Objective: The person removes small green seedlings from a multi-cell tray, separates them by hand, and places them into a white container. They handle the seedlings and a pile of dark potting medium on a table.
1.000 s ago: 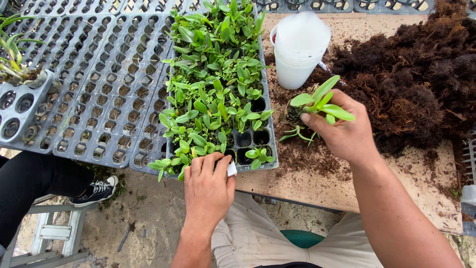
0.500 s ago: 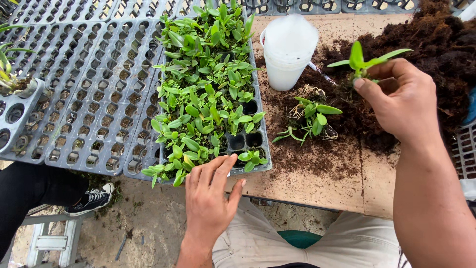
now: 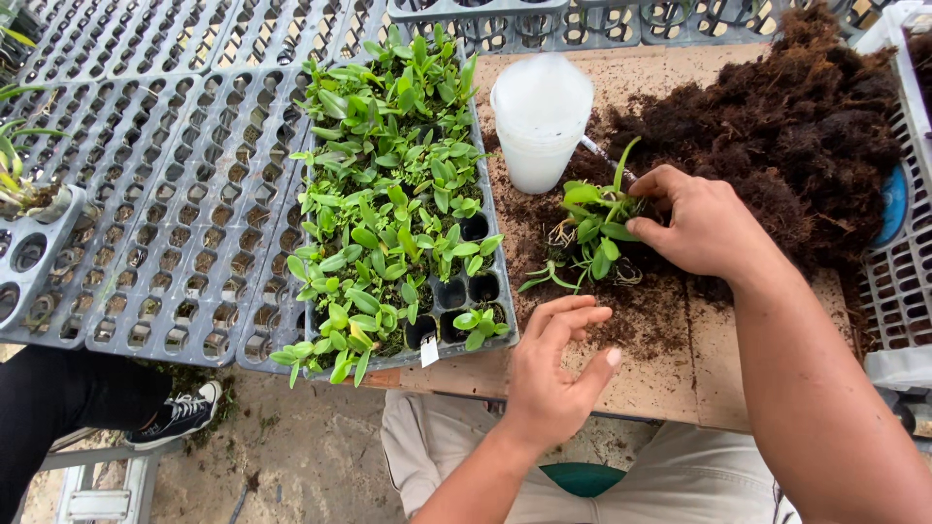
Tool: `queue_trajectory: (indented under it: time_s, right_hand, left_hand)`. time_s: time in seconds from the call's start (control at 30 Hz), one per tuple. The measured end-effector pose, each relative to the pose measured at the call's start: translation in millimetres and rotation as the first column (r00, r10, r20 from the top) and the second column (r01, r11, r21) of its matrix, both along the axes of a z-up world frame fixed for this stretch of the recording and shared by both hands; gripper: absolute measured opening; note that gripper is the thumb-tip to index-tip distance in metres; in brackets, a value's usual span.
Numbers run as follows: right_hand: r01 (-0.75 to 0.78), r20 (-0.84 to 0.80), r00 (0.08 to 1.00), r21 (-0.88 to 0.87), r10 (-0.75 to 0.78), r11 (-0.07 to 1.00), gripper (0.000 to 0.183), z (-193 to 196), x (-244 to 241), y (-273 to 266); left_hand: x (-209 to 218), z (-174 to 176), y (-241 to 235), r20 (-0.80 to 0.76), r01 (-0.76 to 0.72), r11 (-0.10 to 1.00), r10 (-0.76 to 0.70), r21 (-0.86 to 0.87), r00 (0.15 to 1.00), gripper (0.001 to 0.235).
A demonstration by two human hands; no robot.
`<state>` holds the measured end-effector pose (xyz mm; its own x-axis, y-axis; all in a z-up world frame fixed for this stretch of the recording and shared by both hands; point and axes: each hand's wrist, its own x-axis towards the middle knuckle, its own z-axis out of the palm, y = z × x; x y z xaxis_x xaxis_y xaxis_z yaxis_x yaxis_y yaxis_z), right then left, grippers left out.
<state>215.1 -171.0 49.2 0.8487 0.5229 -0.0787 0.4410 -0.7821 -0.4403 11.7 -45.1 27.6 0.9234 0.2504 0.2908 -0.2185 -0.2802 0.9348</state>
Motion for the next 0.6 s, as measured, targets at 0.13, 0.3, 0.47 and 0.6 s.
queue_trajectory:
  time_s: [0.13,0.3,0.47,0.6]
  right_hand:
    - [-0.04,0.024,0.999,-0.003,0.04,0.999,0.038,0,4,-4]
    - [0.038,-0.003,0.999,0.291,-0.039,0.956,0.054,-9,21,-6]
    - [-0.131,0.031,0.991,0.244,0.128,0.961,0.064,1,35,10]
    - [-0.321,-0.105,0.938,0.092,0.33,0.943,0.058,16,37,26]
  left_hand:
    - [19,-22,-5,-0.061,-0.024,1.0,0.023,-0.011,0.998,0.032]
    - [36,-31,-3,-0.003,-0.186,0.983,0.186,-0.013,0.983,0.034]
    - [51,-38,-3,0.041,-0.292,0.956,0.29,0.043,0.956,0.036]
    - [58,-39,-6,-0.029,-0.296,0.954,0.297,0.042,0.954,0.046]
